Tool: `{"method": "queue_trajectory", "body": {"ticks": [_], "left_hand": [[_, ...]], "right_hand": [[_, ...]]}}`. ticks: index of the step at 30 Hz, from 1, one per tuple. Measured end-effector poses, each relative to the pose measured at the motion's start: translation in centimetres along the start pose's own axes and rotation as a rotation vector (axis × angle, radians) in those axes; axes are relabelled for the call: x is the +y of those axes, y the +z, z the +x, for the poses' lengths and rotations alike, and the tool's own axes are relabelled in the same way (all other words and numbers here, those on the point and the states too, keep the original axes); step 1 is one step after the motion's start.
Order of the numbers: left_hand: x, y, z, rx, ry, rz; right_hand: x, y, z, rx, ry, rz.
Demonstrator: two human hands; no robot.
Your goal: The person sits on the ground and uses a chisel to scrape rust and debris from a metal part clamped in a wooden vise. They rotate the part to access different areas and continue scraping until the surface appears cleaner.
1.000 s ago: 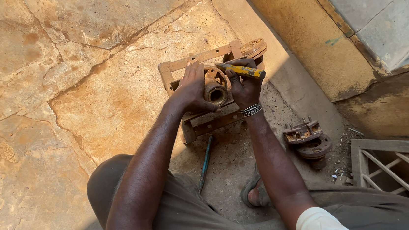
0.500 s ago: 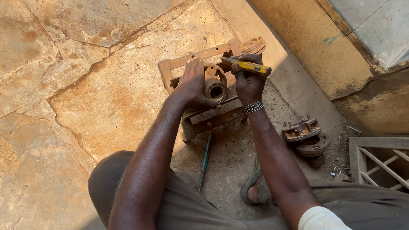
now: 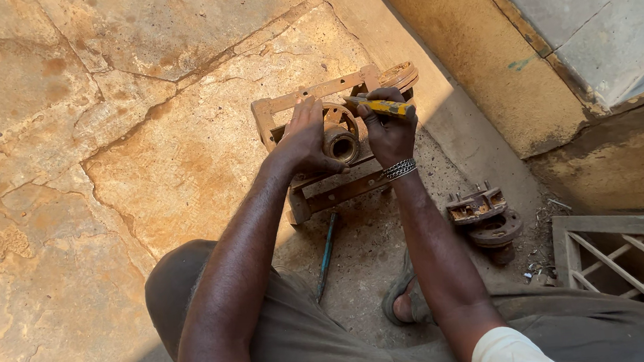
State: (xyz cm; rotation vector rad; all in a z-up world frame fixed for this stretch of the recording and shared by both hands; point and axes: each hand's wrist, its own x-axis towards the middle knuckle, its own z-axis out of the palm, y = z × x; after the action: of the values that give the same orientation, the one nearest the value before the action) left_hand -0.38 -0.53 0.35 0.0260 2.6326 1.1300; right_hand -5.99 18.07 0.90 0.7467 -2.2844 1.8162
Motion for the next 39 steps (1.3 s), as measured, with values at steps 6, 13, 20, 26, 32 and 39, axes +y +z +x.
{"method": "queue_trajectory", "body": {"ticks": [6,13,20,26,32,39], "left_hand": [[0.7,-0.1,0.1,0.007,-0.017,0.023],[0.7,0.2,-0.4,-0.003,-0.039,0.020],[0.6,0.6,-0.3,0.009,-0.017,0.025],[0.1,0.6,-0.3,0.012,-0.028,-0.010],[0.3,0.3,0.0,0.012,-0.026,-0.020],[0.3,0.2,0.1,0.006,-0.013,0.004]], "right_hand": [[0.2,0.0,0.1,-0.049,0.061,-0.013],[0.0,-0.3,-0.4,-0.121,0.189,-0.084],[-0.8,-0.7,-0.1,-0.167,0.088,-0.245],[0.9,-0.3,-0.4,-0.037,0.046,0.213],[3.1,-0.3,-0.8,0.048,0.023,0.283],[4.0,-1.1,-1.3,0.152,0.038,0.168]]}}
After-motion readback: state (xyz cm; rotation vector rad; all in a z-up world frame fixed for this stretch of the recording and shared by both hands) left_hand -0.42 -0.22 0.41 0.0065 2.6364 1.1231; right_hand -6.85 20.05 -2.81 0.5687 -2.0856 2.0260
